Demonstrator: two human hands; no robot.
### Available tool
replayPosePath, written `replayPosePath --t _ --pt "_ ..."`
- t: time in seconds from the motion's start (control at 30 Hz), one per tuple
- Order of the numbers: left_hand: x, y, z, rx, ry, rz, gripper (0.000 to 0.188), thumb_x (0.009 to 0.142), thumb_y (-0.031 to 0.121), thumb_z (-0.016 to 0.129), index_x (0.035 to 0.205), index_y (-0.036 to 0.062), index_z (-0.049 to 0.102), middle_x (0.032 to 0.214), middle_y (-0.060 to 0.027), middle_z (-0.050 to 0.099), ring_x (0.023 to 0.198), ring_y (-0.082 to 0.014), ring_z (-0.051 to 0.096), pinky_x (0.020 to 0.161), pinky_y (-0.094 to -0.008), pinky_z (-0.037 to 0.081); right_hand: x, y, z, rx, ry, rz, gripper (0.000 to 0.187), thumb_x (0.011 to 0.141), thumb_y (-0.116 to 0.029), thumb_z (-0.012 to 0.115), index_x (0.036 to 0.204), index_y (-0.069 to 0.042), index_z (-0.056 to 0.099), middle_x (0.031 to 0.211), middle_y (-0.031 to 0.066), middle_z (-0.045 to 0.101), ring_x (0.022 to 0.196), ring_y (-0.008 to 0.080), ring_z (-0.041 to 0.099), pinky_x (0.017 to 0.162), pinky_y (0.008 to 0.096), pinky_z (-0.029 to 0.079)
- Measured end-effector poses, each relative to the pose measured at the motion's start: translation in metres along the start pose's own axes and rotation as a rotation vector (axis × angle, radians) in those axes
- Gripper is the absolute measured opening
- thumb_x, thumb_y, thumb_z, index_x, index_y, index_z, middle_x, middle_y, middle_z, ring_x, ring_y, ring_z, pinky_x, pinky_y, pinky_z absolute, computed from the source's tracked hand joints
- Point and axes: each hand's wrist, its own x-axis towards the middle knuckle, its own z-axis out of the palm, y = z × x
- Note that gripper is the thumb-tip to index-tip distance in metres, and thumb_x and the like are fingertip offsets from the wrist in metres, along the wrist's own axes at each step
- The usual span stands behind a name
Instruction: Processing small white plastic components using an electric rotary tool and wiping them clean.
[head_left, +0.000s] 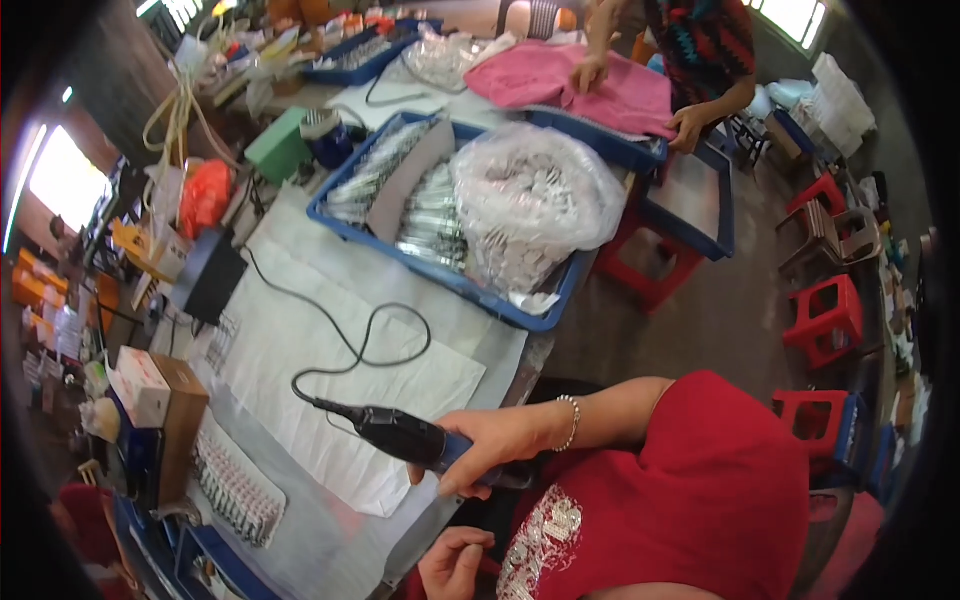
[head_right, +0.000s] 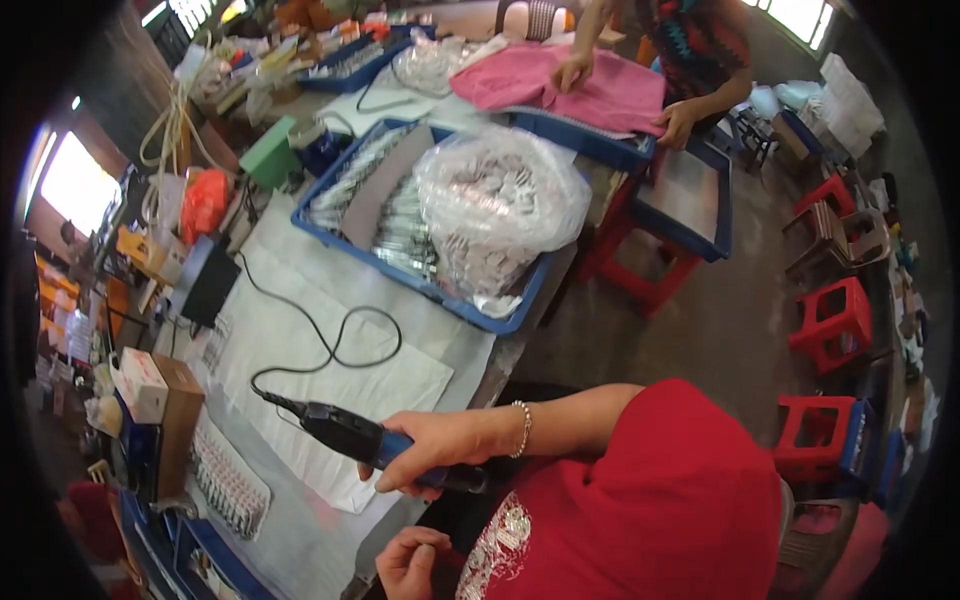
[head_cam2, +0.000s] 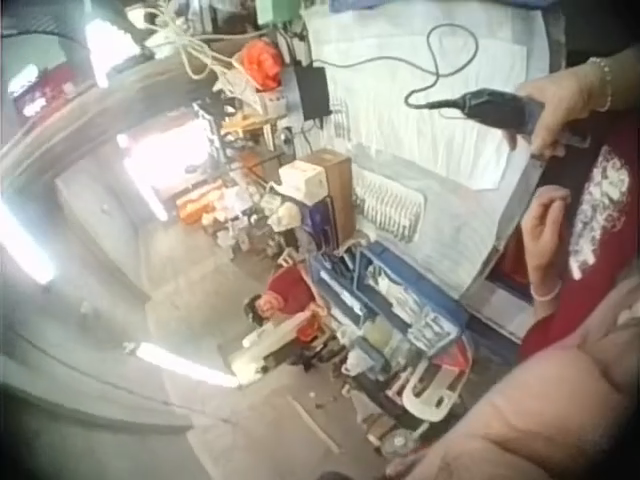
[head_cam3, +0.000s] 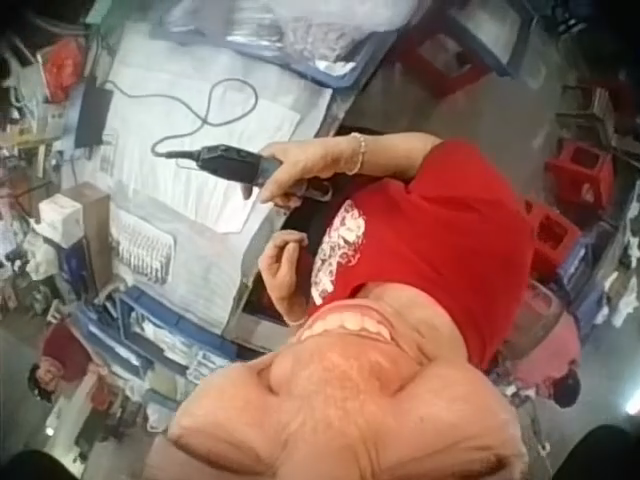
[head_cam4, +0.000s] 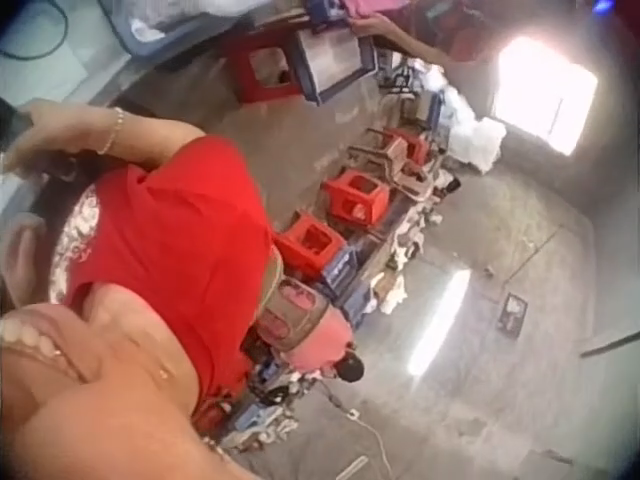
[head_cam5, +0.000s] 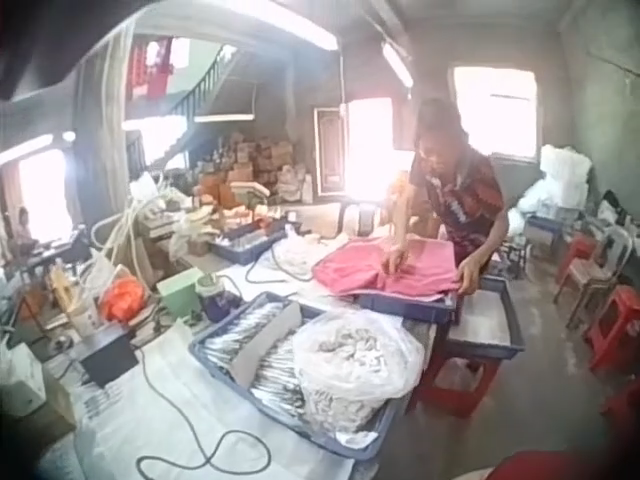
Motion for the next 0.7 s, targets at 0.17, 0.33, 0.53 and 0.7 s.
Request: replayPosePath --t 0.17,0.33,0.53,0.7 --pt "-0.020 -0.019 0.009 0.058 -0.041 -0.041 0.012 0.088 -0.001 0.050 0.090 -0.0029 0.061 0.085 -0.0060 0.061 0.079 -0.0130 0.055 0.074 -0.0234 0.043 -0.012 0.013 0.011 -0.011 -0.043 -0.040 0.034 0.081 -0.012 0.066 0.111 -0.001 0.052 0.067 0.0035 0.056 0.052 0.0091 0.054 0.049 0.0211 0.043" --pt "-0.030 -0.032 0.019 0.020 -0.088 -0.098 0.010 0.092 0.009 0.053 0.094 0.0029 0.062 0.081 0.0026 0.057 0.066 -0.0037 0.045 0.059 -0.0174 0.035 -0.028 0.017 0.017 -0.068 -0.073 -0.082 0.035 0.083 -0.016 0.066 0.112 -0.002 0.052 0.067 0.0025 0.056 0.053 0.0095 0.054 0.050 0.0214 0.043" --pt "-0.028 -0.033 0.028 0.001 -0.119 -0.080 0.011 0.092 0.009 0.053 0.093 0.0023 0.062 0.082 0.0011 0.060 0.068 -0.0051 0.048 0.060 -0.0177 0.037 -0.037 0.015 0.016 -0.075 -0.094 -0.092 0.037 0.082 -0.017 0.066 0.113 -0.003 0.052 0.067 0.0025 0.056 0.053 0.0093 0.054 0.051 0.0211 0.043" --pt "-0.022 -0.027 0.031 0.049 -0.027 -0.043 0.012 0.091 0.006 0.052 0.092 0.0006 0.063 0.082 -0.0018 0.061 0.073 -0.0082 0.053 0.066 -0.0199 0.042 -0.037 0.010 0.011 -0.084 -0.090 -0.098 0.037 0.082 -0.017 0.067 0.112 -0.002 0.052 0.067 0.0026 0.056 0.053 0.0090 0.054 0.051 0.0205 0.042"
